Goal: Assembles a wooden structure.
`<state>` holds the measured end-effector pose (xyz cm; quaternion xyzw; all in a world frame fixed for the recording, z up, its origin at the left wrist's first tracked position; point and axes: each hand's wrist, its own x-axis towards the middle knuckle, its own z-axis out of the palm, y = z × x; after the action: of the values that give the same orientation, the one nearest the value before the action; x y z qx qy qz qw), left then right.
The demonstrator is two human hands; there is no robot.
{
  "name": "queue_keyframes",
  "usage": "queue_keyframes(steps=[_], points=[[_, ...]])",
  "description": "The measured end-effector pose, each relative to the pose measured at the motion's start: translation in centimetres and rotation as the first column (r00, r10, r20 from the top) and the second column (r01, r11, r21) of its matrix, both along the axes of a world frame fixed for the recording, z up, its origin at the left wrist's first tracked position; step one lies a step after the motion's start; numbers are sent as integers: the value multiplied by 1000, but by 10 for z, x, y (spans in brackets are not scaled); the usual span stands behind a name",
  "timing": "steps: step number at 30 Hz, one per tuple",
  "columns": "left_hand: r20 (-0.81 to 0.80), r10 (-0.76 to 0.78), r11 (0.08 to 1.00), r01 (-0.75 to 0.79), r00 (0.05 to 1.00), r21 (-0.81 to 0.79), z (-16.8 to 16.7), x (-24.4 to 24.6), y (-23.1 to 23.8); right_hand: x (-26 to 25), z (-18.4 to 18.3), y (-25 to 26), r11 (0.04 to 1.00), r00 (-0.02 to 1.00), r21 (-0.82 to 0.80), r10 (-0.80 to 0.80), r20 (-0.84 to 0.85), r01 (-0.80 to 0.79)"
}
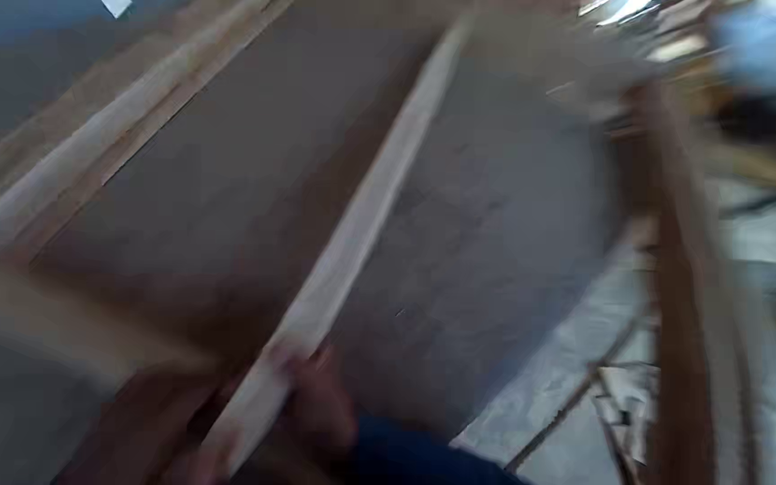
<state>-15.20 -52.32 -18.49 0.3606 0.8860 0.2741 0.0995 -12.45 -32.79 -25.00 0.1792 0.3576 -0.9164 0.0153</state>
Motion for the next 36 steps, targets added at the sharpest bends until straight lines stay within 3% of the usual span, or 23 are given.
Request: queue_keyframes(steps=[2, 7, 15, 25, 32, 34, 36], points=[[7, 17, 1000, -17, 1000, 7, -4, -1, -11, 3, -1, -11, 984, 995, -170, 43, -94, -59], [265, 150, 926, -229, 953, 300, -13, 0, -12, -7, 2, -17, 970, 985, -241, -9, -172, -33], [172, 237, 868, -288, 956, 404, -24, 4, -10, -14, -26, -23, 968, 994, -234, -99, -42, 87], [156, 280, 842, -321, 947, 435, -29, 7, -11, 3, -69, -8, 947, 992, -316, -93, -81, 62], [185, 283, 859, -334, 941, 388, -26, 5, -12, -5, -73, -17, 961, 993, -256, -118, -30, 106], [179, 284, 904, -326, 942, 278, -21, 2, -10, -6, -74, -17, 964, 991, -240, -126, -37, 114], [198, 275, 956, -290, 941, 49, -6, -10, -3, -6, -75, -17, 970, 991, -215, -124, -39, 113]])
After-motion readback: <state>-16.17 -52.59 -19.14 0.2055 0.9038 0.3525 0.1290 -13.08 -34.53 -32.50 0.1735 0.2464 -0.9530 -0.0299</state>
